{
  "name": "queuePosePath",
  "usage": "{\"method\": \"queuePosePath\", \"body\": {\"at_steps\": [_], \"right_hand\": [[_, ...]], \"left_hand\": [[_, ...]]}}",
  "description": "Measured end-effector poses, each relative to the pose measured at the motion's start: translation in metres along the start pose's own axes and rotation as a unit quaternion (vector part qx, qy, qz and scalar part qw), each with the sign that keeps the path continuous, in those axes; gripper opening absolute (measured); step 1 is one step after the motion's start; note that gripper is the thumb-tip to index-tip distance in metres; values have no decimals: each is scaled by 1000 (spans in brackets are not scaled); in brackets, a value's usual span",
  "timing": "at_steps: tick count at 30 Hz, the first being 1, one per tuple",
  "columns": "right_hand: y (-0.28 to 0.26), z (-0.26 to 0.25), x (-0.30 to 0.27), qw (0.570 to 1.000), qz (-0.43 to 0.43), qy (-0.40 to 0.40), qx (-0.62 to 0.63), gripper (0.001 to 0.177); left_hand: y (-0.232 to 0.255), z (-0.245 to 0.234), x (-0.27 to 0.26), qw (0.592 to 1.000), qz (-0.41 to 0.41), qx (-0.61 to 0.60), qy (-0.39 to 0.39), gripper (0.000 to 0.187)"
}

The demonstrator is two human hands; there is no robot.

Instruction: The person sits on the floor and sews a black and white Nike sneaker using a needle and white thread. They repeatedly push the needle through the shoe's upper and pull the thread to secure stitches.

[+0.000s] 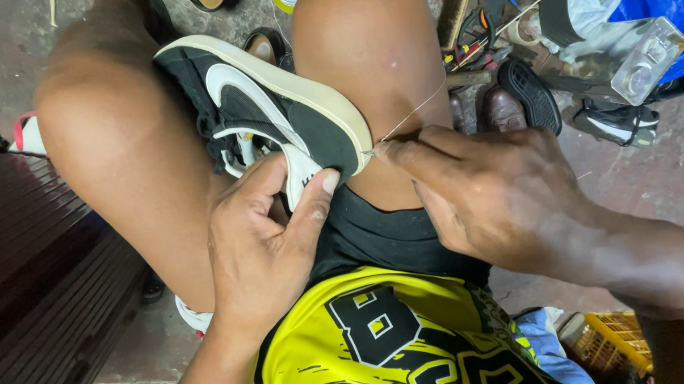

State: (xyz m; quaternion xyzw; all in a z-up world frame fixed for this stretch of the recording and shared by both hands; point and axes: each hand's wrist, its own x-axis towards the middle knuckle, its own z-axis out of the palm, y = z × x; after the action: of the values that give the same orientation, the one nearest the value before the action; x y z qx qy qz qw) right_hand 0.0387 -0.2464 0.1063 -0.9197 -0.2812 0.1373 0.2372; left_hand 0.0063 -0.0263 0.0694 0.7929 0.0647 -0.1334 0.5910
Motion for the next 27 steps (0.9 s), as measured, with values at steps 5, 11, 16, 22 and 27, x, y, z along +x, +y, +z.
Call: {"method": "queuePosePath", "body": {"at_steps": [5, 11, 16, 22, 27], "right_hand": [[5, -2, 8, 1000, -8, -18, -16, 13], [7, 4, 13, 996, -35, -38, -77, 18], [14, 8, 18, 987, -114, -36, -105, 20], [16, 8, 28, 992, -53, -24, 110, 8], [9, 14, 28, 995, -83, -49, -25, 9]], "left_hand": [[0, 0, 1, 1000, -5, -10, -11, 11], [-1, -2, 5, 1000, 6, -19, -21, 9], [-1, -1, 9, 999, 26, -24, -15, 8], [-3, -1, 9, 1000, 27, 10, 5, 8], [-5, 2, 11, 995, 92, 24, 37, 10]]}}
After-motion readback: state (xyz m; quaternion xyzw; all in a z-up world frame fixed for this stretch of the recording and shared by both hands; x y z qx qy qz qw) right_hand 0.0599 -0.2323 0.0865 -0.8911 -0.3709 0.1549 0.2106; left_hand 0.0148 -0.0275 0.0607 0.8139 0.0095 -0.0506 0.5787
